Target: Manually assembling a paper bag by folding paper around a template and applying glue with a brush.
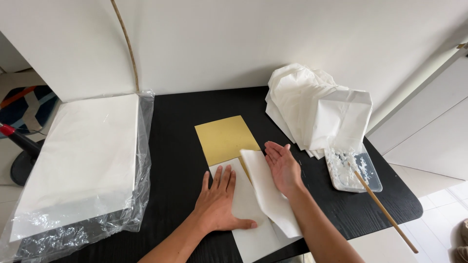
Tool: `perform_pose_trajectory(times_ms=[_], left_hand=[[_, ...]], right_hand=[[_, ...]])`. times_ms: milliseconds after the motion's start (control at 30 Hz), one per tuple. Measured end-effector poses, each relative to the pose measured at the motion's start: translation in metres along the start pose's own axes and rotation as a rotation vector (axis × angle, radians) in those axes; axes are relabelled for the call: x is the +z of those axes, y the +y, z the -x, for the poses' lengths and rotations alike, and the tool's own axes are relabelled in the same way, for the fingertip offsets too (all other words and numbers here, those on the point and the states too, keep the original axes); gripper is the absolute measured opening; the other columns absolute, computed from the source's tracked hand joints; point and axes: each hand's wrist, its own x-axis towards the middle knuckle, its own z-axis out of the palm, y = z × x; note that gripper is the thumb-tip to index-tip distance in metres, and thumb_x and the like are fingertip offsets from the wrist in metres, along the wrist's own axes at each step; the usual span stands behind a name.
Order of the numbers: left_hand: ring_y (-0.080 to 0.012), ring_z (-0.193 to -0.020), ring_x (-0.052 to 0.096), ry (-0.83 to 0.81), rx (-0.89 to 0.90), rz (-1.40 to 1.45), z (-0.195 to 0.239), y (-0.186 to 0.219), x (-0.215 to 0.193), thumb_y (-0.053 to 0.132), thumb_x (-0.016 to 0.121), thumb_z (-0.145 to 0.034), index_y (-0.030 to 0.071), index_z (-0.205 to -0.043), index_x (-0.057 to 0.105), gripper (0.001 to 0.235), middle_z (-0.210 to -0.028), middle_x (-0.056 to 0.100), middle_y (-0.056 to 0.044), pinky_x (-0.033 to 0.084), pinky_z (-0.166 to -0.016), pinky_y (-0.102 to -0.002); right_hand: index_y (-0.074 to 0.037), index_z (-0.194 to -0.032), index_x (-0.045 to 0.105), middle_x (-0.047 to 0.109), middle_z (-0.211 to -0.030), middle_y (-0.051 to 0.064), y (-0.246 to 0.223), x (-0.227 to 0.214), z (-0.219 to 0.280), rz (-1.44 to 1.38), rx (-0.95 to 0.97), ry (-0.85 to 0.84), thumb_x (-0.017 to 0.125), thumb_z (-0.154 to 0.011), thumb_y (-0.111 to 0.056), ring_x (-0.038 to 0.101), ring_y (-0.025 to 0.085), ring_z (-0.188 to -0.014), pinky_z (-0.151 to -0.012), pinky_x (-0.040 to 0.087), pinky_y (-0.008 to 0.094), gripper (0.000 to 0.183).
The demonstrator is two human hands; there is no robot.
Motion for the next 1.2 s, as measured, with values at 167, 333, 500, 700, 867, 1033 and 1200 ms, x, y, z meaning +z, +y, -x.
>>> perform_pose_trajectory(times_ms=[167, 333, 500, 700, 867, 1033, 1200], left_hand=[[-0.0344, -0.158, -0.019, 0.0, -0.021, -0.019, 0.0, 0.003, 0.004, 0.101, 0.05, -0.069, -0.003, -0.161, -0.008, 0.151, -0.171, -0.018, -0.02, -0.012, -0.125, -0.051], [-0.0358, -0.158, -0.012, 0.098, 0.038, 0.025, -0.008, -0.006, 0.018, 0.103, 0.042, -0.068, -0.003, -0.161, -0.004, 0.149, -0.171, -0.009, -0.022, -0.011, -0.124, -0.053], [-0.0358, -0.154, 0.013, 0.28, 0.077, 0.011, -0.025, -0.022, 0.034, 0.083, 0.033, -0.095, -0.003, -0.156, 0.025, 0.105, -0.166, 0.019, -0.02, 0.008, -0.121, -0.056], [-0.0319, -0.125, 0.056, 0.448, 0.099, -0.014, -0.044, -0.03, 0.022, 0.058, 0.041, -0.103, 0.001, -0.146, 0.046, 0.072, -0.136, 0.061, -0.016, 0.04, -0.101, -0.053], [-0.0292, -0.082, 0.072, 0.525, 0.092, -0.104, -0.062, -0.034, 0.02, 0.052, 0.056, -0.101, 0.003, -0.136, 0.059, 0.061, -0.096, 0.075, -0.007, 0.051, -0.081, -0.046], [-0.027, -0.157, 0.016, 0.108, 0.013, 0.056, -0.039, -0.023, 0.016, 0.064, 0.036, -0.103, 0.002, -0.162, 0.009, 0.09, -0.171, 0.014, -0.015, 0.017, -0.123, -0.045], [-0.0222, -0.16, -0.006, -0.027, -0.025, 0.008, -0.019, -0.009, 0.002, 0.085, 0.039, -0.088, 0.005, -0.163, -0.004, 0.117, -0.174, -0.007, -0.009, 0.0, -0.127, -0.044]], right_hand=[[0.001, -0.151, 0.044, 0.038, -0.166, 0.019, 0.006, 0.013, 0.003, 0.159, -0.068, -0.008, 0.031, -0.103, -0.049, 0.028, 0.031, -0.158, -0.129, 0.024, 0.039, 0.071], [-0.021, -0.152, 0.052, 0.047, -0.163, 0.0, -0.017, 0.025, 0.026, 0.915, -0.025, -0.169, 0.034, -0.094, -0.062, 0.036, 0.018, -0.154, -0.123, 0.028, 0.038, 0.074], [-0.019, -0.16, 0.031, 0.015, -0.175, -0.001, -0.044, 0.012, 0.076, 1.363, -0.086, -0.329, 0.043, -0.103, -0.038, 0.002, 0.018, -0.163, -0.126, 0.016, 0.043, 0.061], [-0.022, -0.158, 0.034, 0.008, -0.177, -0.003, -0.063, -0.038, 0.158, 1.487, -0.108, -0.512, 0.071, -0.088, -0.012, 0.005, 0.02, -0.163, -0.119, 0.032, 0.046, 0.08], [-0.018, -0.148, 0.054, 0.025, -0.173, 0.0, -0.027, -0.065, 0.179, 1.522, -0.216, -0.399, 0.074, -0.089, -0.019, 0.028, 0.021, -0.157, -0.115, 0.039, 0.045, 0.062], [-0.01, -0.12, 0.077, 0.047, -0.16, 0.011, -0.008, -0.072, 0.184, 1.391, -0.598, -0.379, 0.069, -0.091, -0.008, 0.04, 0.031, -0.151, -0.112, 0.045, 0.045, 0.031], [-0.021, -0.147, 0.057, 0.018, -0.175, 0.0, -0.018, -0.069, 0.188, 1.435, -0.233, -0.392, 0.071, -0.084, -0.008, 0.003, 0.027, -0.163, -0.121, 0.02, 0.055, 0.066]])
